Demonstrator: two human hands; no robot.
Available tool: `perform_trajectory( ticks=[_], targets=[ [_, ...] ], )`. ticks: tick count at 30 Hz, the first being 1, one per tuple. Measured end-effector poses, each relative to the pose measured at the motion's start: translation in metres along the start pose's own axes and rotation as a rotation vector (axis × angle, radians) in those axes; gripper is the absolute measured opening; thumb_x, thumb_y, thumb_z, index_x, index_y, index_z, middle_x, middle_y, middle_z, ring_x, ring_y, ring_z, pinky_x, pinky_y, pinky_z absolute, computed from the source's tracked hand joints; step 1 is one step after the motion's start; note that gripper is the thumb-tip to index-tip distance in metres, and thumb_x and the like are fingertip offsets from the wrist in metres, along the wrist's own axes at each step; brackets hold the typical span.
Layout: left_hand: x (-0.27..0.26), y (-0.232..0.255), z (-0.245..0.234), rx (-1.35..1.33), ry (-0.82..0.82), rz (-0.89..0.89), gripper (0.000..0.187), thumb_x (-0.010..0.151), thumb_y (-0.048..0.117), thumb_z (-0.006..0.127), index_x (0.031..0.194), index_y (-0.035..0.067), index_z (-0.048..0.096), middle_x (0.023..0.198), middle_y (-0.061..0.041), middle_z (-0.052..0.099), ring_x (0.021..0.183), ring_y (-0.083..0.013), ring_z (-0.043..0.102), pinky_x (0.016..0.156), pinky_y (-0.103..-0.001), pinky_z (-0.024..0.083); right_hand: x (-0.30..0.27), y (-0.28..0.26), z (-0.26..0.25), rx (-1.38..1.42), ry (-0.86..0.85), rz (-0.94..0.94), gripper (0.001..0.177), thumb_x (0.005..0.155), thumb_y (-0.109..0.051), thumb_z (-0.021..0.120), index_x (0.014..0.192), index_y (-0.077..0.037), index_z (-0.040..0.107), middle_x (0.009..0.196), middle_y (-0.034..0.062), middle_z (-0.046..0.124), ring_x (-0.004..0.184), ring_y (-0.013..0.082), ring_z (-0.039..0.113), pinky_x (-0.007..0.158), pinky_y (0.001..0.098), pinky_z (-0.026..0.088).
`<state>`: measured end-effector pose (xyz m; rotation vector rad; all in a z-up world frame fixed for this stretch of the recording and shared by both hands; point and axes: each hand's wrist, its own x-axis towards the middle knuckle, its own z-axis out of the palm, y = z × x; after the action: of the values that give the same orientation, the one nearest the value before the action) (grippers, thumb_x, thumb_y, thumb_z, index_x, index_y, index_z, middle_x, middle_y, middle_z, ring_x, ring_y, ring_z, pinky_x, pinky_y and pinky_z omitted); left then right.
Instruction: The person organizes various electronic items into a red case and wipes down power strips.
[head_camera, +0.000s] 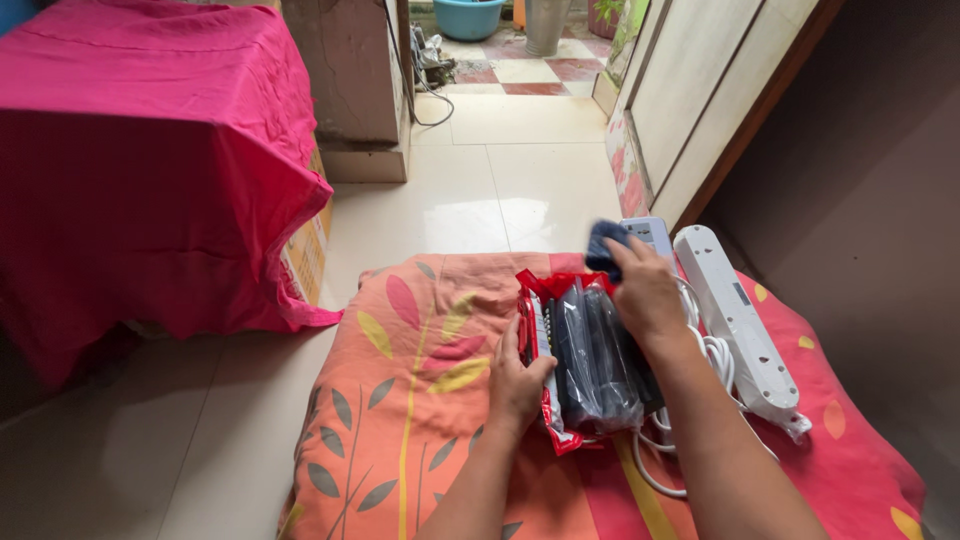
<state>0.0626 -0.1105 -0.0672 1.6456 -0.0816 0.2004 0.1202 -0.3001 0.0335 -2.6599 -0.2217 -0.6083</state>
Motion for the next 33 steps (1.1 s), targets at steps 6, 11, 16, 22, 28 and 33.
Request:
perform_trajectory(
  ticks=[6,11,16,22,28,33],
  targets=[
    [-0.001,0.000,0.000,-0.012,0.006,-0.018,0.079,0.075,0.023,0.072,0.147,0.003,0.047,0.141,-0.019,0.059,0.129,-0.0313,0.057,0.109,-0.038,0.044,-0.006,-0.025,0.002,-0.177,-0.155,-0.102,0.073,0.076,0.016,0.054,0.134,-0.026,0.069,0.136,0.0099,0.065,0.130,0.0357,0.055,0.112,0.0724,0.018],
    [0.000,-0.007,0.004,0.022,0.024,0.002,0.068,0.087,0.026,0.065,0.148,0.003,0.046,0.144,-0.021,0.056,0.133,-0.0335,0.053,0.112,-0.040,0.040,-0.032,-0.015,-0.009,0.037,-0.051,-0.256,0.048,0.078,0.001,0.064,0.122,-0.015,0.070,0.134,0.0133,0.066,0.128,0.0378,0.058,0.113,0.0517,0.038],
    [0.004,-0.018,0.005,-0.010,0.021,0.026,0.057,0.097,0.030,0.060,0.144,0.001,0.050,0.143,-0.022,0.057,0.134,-0.0336,0.054,0.111,-0.040,0.041,-0.061,-0.017,-0.037,-0.193,-0.037,-0.054,0.045,0.075,0.017,0.059,0.106,-0.011,0.078,0.121,0.0102,0.075,0.118,0.0300,0.068,0.121,0.0554,0.031],
    [0.022,-0.039,-0.001,-0.097,-0.030,-0.004,0.057,0.098,0.036,0.059,0.144,0.002,0.056,0.134,-0.021,0.064,0.124,-0.0291,0.063,0.104,-0.037,0.048,-0.134,-0.078,-0.045,0.255,-0.054,-0.491,0.052,0.061,-0.005,0.078,0.112,-0.010,0.071,0.126,0.0168,0.067,0.116,0.0370,0.064,0.096,0.0456,0.052],
    [0.018,-0.046,0.003,-0.279,-0.015,-0.072,0.058,0.095,0.033,0.068,0.142,0.003,0.054,0.130,-0.015,0.070,0.117,-0.0216,0.066,0.100,-0.033,0.051,-0.153,-0.088,-0.013,0.060,0.056,-0.384,0.039,0.069,0.000,0.075,0.107,-0.003,0.066,0.112,0.0169,0.070,0.100,0.0387,0.067,0.086,0.0460,0.054],
    [0.023,-0.054,0.009,-0.338,-0.011,-0.084,0.057,0.093,0.029,0.070,0.140,0.000,0.056,0.126,-0.013,0.071,0.113,-0.0198,0.068,0.097,-0.032,0.054,-0.139,-0.079,-0.005,0.092,0.054,-0.232,0.033,0.069,-0.004,0.076,0.101,-0.006,0.067,0.101,0.0136,0.070,0.097,0.0370,0.068,0.085,0.0447,0.055]
  ],
)
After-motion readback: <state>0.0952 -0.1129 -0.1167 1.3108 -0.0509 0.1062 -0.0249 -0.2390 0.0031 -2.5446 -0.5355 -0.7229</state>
